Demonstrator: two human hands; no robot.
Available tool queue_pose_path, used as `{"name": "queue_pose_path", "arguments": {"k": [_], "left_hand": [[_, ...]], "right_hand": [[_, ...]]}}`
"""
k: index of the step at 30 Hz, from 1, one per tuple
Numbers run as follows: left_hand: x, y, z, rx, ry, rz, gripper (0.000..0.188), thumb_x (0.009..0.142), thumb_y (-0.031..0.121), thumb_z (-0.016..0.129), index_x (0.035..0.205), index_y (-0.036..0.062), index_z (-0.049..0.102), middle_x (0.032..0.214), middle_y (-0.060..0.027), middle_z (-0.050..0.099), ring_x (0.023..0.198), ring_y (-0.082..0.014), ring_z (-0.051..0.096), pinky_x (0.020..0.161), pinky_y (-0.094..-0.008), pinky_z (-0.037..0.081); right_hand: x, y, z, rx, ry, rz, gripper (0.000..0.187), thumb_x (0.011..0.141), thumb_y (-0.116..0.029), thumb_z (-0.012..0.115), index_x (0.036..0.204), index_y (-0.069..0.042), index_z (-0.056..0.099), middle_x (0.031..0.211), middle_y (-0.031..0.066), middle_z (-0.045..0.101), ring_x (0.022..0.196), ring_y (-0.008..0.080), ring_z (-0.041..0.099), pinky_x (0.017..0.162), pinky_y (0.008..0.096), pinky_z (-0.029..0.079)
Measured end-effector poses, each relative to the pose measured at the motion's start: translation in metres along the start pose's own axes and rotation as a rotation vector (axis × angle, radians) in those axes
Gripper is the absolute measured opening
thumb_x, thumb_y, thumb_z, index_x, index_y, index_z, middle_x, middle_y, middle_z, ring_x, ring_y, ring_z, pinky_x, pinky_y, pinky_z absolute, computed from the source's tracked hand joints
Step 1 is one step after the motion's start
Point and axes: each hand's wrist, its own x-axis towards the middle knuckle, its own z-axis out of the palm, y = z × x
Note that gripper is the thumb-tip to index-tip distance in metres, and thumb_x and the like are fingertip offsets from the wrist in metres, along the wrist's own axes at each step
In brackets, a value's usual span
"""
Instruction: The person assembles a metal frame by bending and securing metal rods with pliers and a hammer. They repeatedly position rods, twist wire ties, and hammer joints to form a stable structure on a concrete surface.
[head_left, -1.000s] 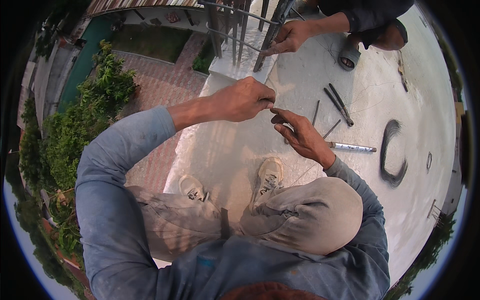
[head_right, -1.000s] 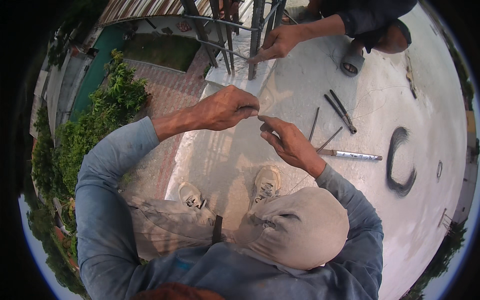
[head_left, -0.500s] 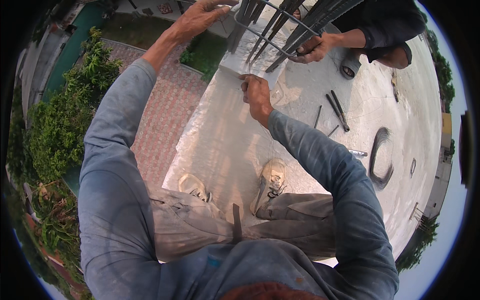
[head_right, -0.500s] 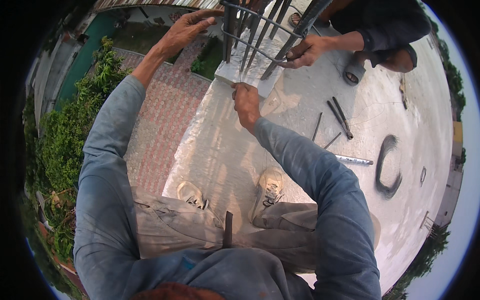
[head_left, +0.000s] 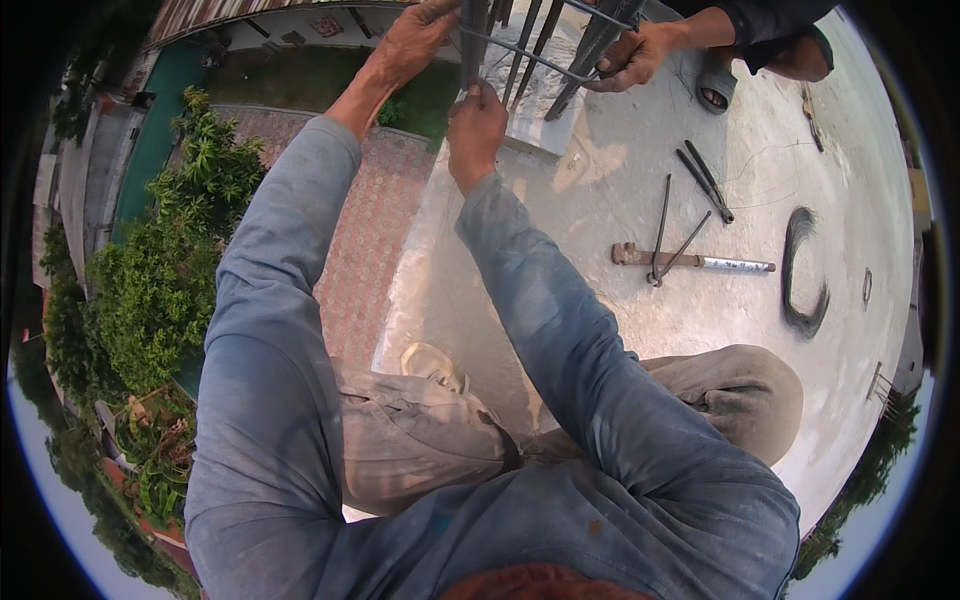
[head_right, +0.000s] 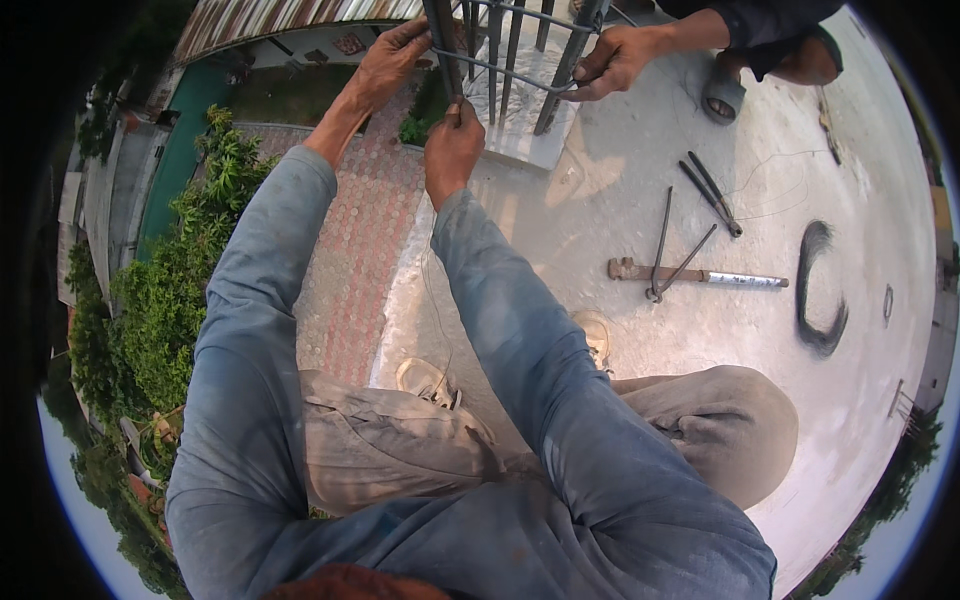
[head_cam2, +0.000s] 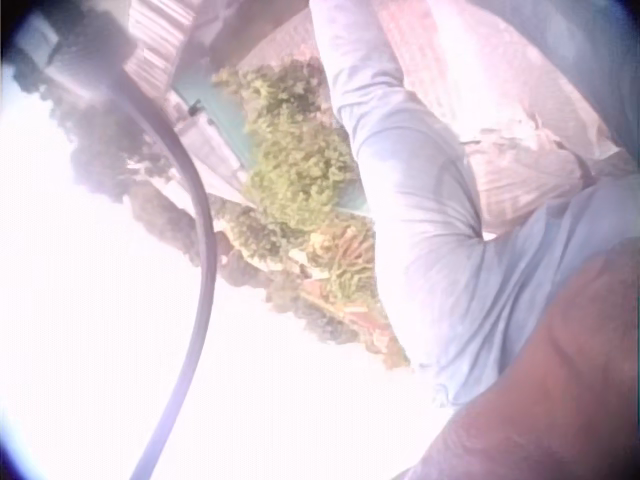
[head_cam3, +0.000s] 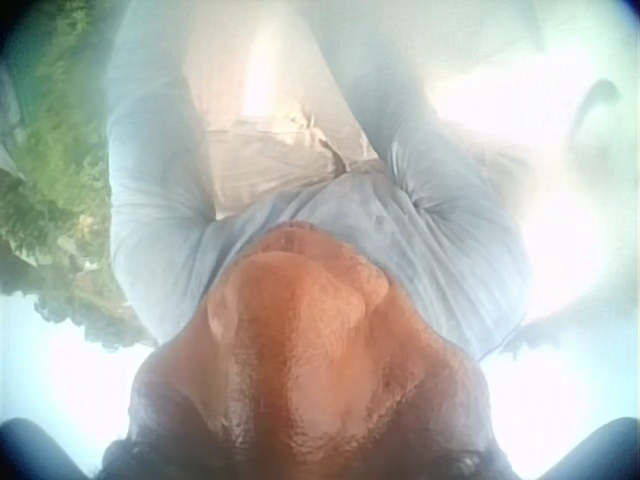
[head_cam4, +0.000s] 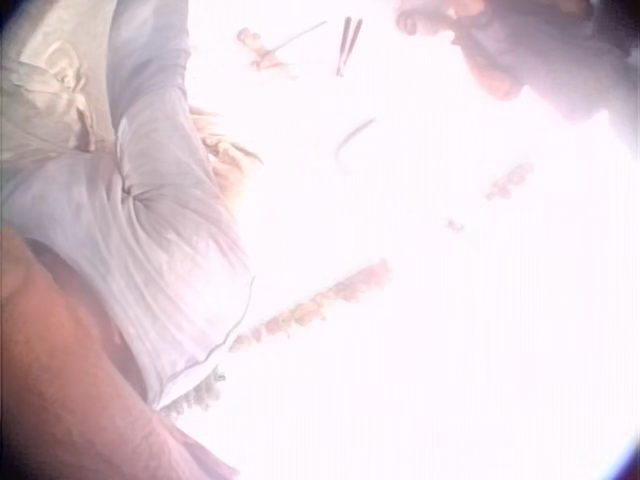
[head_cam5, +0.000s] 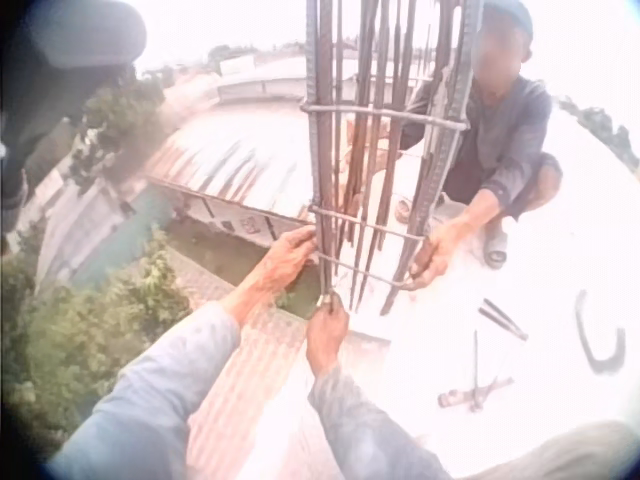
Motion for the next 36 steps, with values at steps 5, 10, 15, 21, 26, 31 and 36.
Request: {"name": "queue_pose_path", "arguments": {"k": [5, 10, 15, 21, 26, 31, 36], "left_hand": [[0.002, 0.028, -0.001, 0.066, 0.003, -0.010, 0.042, 0.109, 0.027, 0.061, 0.146, 0.0072, 0.062, 0.129, -0.0043, 0.071, 0.114, -0.0143, 0.065, 0.099, -0.0325, 0.052], [0.028, 0.027, -0.011, 0.101, -0.124, -0.018, 0.033, 0.111, 0.023, 0.056, 0.134, 0.0022, 0.067, 0.117, -0.0047, 0.073, 0.106, -0.0127, 0.064, 0.097, -0.0308, 0.051], [0.056, 0.040, -0.024, 0.304, -0.212, -0.177, 0.051, 0.102, 0.038, 0.071, 0.137, 0.0010, 0.063, 0.118, -0.0068, 0.070, 0.103, -0.0118, 0.060, 0.094, -0.0318, 0.052], [0.057, 0.058, -0.014, 0.194, -0.230, -0.082, 0.055, 0.095, 0.037, 0.079, 0.137, 0.0052, 0.066, 0.127, -0.0111, 0.070, 0.117, -0.0199, 0.062, 0.101, -0.0387, 0.051], [0.050, 0.046, -0.030, 0.325, 0.029, -0.266, 0.039, 0.095, 0.034, 0.080, 0.119, 0.0031, 0.078, 0.100, -0.0043, 0.076, 0.100, -0.0125, 0.065, 0.090, -0.0292, 0.052], [0.014, 0.035, -0.056, -0.208, 0.218, -0.089, 0.028, 0.100, 0.033, 0.075, 0.107, 0.0057, 0.077, 0.097, -0.0051, 0.077, 0.098, -0.0166, 0.073, 0.092, -0.0344, 0.057], [-0.039, 0.054, -0.059, -0.501, 0.252, -0.228, 0.031, 0.100, 0.025, 0.076, 0.114, -0.0018, 0.074, 0.097, -0.0059, 0.073, 0.091, -0.0180, 0.072, 0.086, -0.0333, 0.061]], "right_hand": [[0.036, -0.025, 0.008, -0.349, -0.024, -0.291, 0.028, 0.106, -0.015, 0.051, 0.104, 0.007, 0.068, 0.090, 0.0321, 0.069, 0.085, 0.0474, 0.069, 0.073, 0.0523, 0.049], [0.041, -0.034, -0.007, -0.560, -0.020, -0.294, 0.025, 0.103, -0.015, 0.053, 0.098, 0.001, 0.072, 0.087, 0.0308, 0.071, 0.086, 0.0499, 0.070, 0.073, 0.0559, 0.053], [0.040, -0.047, -0.012, -0.755, 0.043, -0.339, 0.017, 0.095, -0.010, 0.060, 0.097, -0.005, 0.076, 0.087, 0.0255, 0.074, 0.082, 0.0458, 0.073, 0.075, 0.0539, 0.059], [0.045, -0.037, -0.009, -0.799, 0.048, -0.379, 0.017, 0.093, -0.009, 0.062, 0.102, -0.005, 0.075, 0.086, 0.0243, 0.074, 0.081, 0.0441, 0.074, 0.073, 0.0536, 0.059], [0.029, -0.023, -0.021, -0.492, 0.125, -0.564, 0.016, 0.098, -0.008, 0.060, 0.098, 0.003, 0.071, 0.079, 0.0254, 0.069, 0.074, 0.0419, 0.070, 0.068, 0.0510, 0.053], [0.011, -0.026, -0.016, -0.043, 0.129, -0.268, 0.020, 0.101, -0.009, 0.060, 0.099, 0.007, 0.072, 0.070, 0.0133, 0.066, 0.062, 0.0249, 0.060, 0.062, 0.0405, 0.046], [0.026, -0.033, 0.015, 0.147, 0.212, -0.028, 0.024, 0.103, -0.011, 0.059, 0.098, 0.008, 0.073, 0.069, 0.0091, 0.066, 0.063, 0.0161, 0.059, 0.062, 0.0350, 0.045]]}}
